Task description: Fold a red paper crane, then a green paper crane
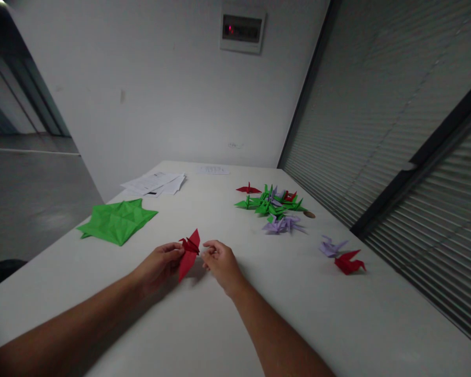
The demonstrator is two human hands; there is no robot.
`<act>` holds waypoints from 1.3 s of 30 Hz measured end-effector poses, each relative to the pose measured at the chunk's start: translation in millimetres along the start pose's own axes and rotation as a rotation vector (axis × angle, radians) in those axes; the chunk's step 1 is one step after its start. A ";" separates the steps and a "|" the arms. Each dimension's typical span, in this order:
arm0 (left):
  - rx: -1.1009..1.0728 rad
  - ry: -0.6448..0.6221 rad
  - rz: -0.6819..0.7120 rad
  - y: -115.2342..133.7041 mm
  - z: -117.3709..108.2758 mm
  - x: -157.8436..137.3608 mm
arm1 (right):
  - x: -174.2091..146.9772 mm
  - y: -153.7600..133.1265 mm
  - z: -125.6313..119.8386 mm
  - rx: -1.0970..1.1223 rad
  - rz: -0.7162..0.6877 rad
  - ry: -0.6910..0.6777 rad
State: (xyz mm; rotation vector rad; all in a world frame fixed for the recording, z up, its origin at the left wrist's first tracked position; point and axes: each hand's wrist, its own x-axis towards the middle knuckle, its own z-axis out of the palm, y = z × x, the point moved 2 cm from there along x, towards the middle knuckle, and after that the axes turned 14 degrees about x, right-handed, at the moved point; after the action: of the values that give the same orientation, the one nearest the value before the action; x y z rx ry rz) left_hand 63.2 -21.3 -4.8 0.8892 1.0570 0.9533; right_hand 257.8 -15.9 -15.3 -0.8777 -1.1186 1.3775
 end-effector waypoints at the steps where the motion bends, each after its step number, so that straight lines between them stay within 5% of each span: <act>1: -0.009 -0.007 -0.009 0.4 1.1 -0.5 | -0.4 1.2 2.0 0.018 -0.007 -0.017; 11: 0.001 -0.047 -0.087 -3.5 2.3 0.5 | 1.4 1.3 1.8 -0.032 -0.128 0.014; 22: 0.079 -0.049 0.007 -8.3 -1.2 5.5 | 2.2 3.2 -0.2 -0.050 -0.068 -0.014; 33: 0.299 -0.006 0.058 -9.5 -0.6 10.2 | 3.7 2.9 -3.6 -0.009 0.016 -0.061; 39: 0.526 0.052 0.120 -11.6 -2.4 20.8 | 9.3 7.7 -8.9 -0.113 -0.061 -0.099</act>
State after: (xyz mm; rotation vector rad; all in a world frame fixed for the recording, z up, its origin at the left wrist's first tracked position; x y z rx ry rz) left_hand 67.5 -5.4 -22.1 1.3770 1.3402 0.8087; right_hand 262.9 -5.1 -24.3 -0.8571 -1.2991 1.3297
